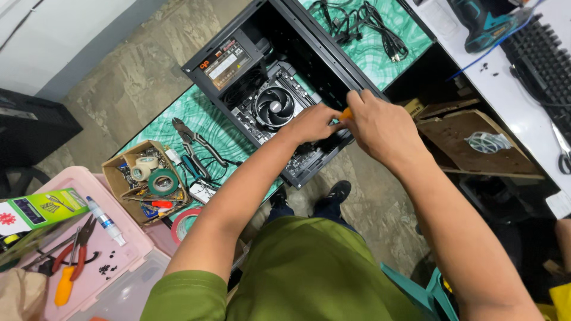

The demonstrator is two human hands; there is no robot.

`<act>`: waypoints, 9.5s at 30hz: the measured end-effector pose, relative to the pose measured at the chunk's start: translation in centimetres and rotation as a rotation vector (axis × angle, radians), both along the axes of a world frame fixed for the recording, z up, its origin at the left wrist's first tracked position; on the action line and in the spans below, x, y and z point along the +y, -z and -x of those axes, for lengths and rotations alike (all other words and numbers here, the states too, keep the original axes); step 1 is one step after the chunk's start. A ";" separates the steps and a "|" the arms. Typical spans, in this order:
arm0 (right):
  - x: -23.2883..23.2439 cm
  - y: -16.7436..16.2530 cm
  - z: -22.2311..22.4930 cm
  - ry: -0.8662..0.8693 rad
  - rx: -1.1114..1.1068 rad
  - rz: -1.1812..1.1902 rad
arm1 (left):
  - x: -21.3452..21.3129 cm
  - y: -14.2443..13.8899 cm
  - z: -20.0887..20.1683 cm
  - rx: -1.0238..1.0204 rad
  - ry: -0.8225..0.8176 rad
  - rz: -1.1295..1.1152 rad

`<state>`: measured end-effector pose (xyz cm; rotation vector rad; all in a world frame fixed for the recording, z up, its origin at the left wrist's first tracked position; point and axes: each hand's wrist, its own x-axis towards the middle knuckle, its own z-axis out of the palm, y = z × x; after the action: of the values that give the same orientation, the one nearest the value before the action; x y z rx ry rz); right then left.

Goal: The person uses a screwdriver to fasten components inside an open desktop computer case on a workbench, then rotates the case to route and connect cables at the rear, and finally unpacks a small storage drive from its box and handles it beside the case.

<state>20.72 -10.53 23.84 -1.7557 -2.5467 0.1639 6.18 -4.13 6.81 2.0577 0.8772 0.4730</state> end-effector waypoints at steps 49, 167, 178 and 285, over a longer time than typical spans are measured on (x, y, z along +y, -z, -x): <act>7.9 -0.5 -4.7 -0.186 0.569 0.153 | 2.0 5.0 6.0 -0.670 -0.721 0.533; 12.1 1.3 -2.5 -0.343 0.803 -0.182 | 3.9 0.8 7.7 -0.363 -1.140 -0.106; 18.2 5.2 2.4 -0.479 0.630 -0.083 | 1.6 -2.5 7.8 -0.228 -1.343 -0.618; 14.6 -5.0 -3.8 -0.493 0.627 -0.074 | 7.1 6.9 3.5 -1.664 -0.908 0.751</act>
<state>24.47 4.09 28.79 -0.8255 -2.3820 0.5298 2.66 2.94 -0.08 0.0806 0.6018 1.6286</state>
